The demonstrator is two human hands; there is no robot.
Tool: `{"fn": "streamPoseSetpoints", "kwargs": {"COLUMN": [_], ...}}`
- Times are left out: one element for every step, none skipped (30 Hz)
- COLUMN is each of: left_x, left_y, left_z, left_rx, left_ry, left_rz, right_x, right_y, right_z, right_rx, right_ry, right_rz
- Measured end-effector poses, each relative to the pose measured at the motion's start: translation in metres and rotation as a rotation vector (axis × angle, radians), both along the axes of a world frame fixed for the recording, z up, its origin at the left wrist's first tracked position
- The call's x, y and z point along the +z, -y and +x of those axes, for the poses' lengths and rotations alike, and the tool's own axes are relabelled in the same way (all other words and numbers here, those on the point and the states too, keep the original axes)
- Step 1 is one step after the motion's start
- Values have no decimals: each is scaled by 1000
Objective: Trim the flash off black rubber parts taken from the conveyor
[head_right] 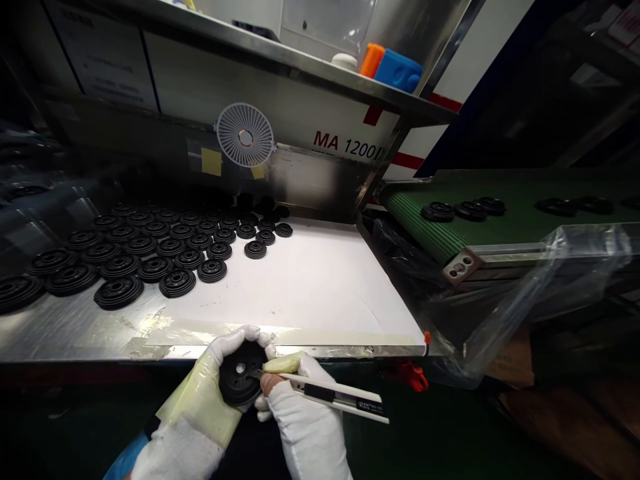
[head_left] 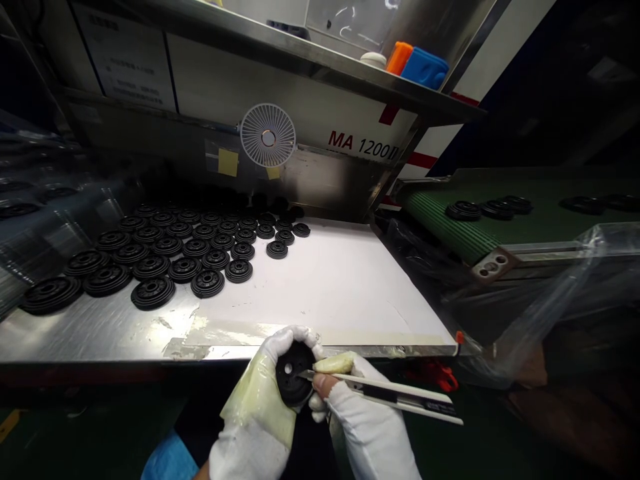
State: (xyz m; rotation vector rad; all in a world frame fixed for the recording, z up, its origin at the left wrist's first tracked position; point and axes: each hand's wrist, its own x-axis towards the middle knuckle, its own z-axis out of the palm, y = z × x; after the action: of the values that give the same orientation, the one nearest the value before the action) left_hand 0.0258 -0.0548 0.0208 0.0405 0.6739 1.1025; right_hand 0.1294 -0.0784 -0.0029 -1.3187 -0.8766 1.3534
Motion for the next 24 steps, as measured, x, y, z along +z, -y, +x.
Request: {"fn": "streamPoseSetpoints", "kwargs": {"left_x": [0,-1,-1,-1,-1,-1,-1,-1,-1,-1,-2,-3,-4,-6,-8,-11,-14,-17,-20,-22,-25,-27,-29,-31], "left_y": [0,-1,-2,-2,-3,-3,-3,-3,-2,-1,0,1,1,0,-2,-7,-13,-21,-30,-41,-52,-63,-72,-79], "left_z": [0,0,0,0,0,0,0,1,1,2,2,3,3,2,0,-3,-7,-12,-17,-22,-25,-27,-29,-28], "left_rx": [-9,-19,-31,-35,-33,-28,-29,-35,-38,-31,-24,-14,-14,-24,-33,-31,-13,34,78,94,70,62,55,58], "left_ry": [0,7,19,28,34,35,34,32,27,17,8,-1,-5,-12,-34,-81,-162,-277,-413,-550,-664,-730,-764,-773], "left_rz": [7,16,24,28,30,27,23,19,21,28,37,48,65,86,108,132,168,214,275,372,486,576,649,697], "right_x": [0,1,2,4,5,7,8,9,9,10,9,9,9,9,10,12,15,20,26,35,47,61,76,93], "right_y": [0,1,1,2,2,2,2,2,2,1,1,2,2,2,2,2,-1,-5,-11,-19,-28,-39,-51,-63], "right_z": [0,-1,-3,-5,-6,-7,-8,-9,-9,-8,-8,-8,-7,-6,-4,1,8,17,29,45,62,80,100,119], "right_rx": [-4,-25,-55,-87,-115,-129,-127,-119,-104,-88,-73,-65,-62,-58,-48,-33,-9,18,35,34,25,-9,-32,-46], "right_ry": [-12,-24,-34,-41,-43,-38,-27,-15,-5,-3,-10,-26,-46,-64,-73,-66,-40,7,68,134,200,253,288,309], "right_rz": [9,28,50,69,80,80,73,62,50,40,32,27,24,18,4,-17,-33,-31,-5,50,130,222,310,393]}}
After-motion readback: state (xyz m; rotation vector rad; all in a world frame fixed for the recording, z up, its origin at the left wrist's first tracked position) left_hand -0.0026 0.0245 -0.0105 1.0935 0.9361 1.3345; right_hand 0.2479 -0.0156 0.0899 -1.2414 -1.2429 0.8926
